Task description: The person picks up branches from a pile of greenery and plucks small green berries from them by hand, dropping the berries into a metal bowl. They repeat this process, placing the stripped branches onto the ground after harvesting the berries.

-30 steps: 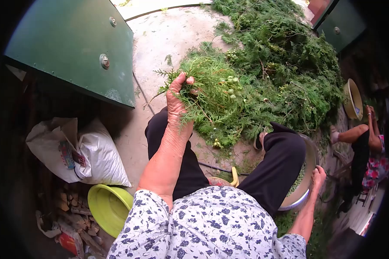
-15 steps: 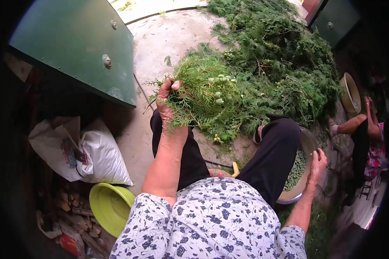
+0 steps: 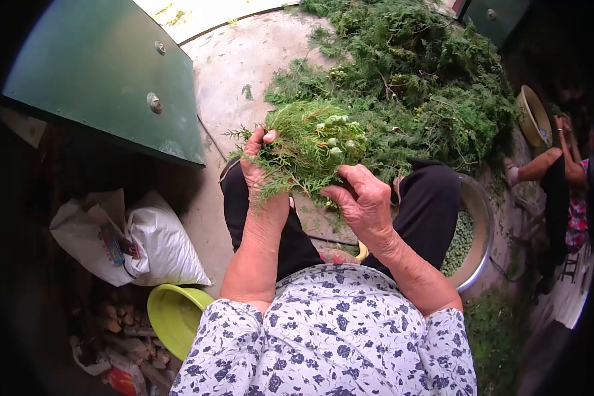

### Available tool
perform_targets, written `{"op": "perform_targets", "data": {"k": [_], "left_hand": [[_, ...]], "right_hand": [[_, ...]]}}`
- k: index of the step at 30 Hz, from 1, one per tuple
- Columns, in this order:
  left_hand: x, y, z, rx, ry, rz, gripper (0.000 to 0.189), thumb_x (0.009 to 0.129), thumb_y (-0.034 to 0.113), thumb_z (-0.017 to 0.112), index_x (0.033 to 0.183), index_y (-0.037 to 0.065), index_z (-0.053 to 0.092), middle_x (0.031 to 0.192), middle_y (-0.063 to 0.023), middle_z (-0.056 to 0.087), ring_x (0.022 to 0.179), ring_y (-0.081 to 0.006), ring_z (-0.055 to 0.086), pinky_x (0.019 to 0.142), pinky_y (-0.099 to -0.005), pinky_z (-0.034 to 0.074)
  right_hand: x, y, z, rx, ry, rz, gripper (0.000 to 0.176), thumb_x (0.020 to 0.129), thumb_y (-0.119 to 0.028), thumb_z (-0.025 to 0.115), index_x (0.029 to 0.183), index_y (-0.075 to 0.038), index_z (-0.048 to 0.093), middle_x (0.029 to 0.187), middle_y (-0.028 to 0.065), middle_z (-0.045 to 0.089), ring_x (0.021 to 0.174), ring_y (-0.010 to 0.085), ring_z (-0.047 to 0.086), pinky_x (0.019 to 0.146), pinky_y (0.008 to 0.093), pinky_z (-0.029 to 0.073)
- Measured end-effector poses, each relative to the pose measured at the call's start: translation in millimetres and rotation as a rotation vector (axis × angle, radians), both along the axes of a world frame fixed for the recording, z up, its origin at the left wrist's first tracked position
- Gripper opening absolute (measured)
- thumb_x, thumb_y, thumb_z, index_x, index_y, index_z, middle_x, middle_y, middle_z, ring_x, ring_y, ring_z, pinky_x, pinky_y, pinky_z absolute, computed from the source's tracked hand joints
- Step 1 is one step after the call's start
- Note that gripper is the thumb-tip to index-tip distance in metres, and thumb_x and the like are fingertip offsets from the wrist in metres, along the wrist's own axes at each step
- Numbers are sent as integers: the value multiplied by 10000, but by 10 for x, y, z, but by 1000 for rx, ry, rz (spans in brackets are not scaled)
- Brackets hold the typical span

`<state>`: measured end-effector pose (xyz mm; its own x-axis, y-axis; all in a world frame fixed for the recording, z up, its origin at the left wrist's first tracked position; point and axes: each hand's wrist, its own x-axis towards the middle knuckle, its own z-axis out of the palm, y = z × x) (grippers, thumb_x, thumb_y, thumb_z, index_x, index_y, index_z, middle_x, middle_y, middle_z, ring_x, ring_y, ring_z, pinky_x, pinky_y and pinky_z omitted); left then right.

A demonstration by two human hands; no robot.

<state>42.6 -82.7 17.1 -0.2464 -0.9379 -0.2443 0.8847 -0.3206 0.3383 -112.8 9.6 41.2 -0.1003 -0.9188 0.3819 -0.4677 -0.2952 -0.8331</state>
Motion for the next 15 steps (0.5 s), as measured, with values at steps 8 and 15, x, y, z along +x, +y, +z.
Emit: {"op": "perform_targets", "data": {"k": [8,15], "left_hand": [[88,67,-201,-57,-38,33,171,875,297,505,867,128,534,777,26,538,750,-145,540,699,-314,476],[120,95,-465,-178,52,114,265,900,270,471,1096,92,475,822,40,502,776,-150,527,741,-340,486]], "right_hand": [[100,12,-102,-3,-28,-26,204,695,-56,693,858,-1,583,742,131,563,650,280,568,575,334,458],[126,40,-98,-91,-27,-16,203,693,-85,724,807,11,586,672,99,540,570,225,519,524,292,414]]}}
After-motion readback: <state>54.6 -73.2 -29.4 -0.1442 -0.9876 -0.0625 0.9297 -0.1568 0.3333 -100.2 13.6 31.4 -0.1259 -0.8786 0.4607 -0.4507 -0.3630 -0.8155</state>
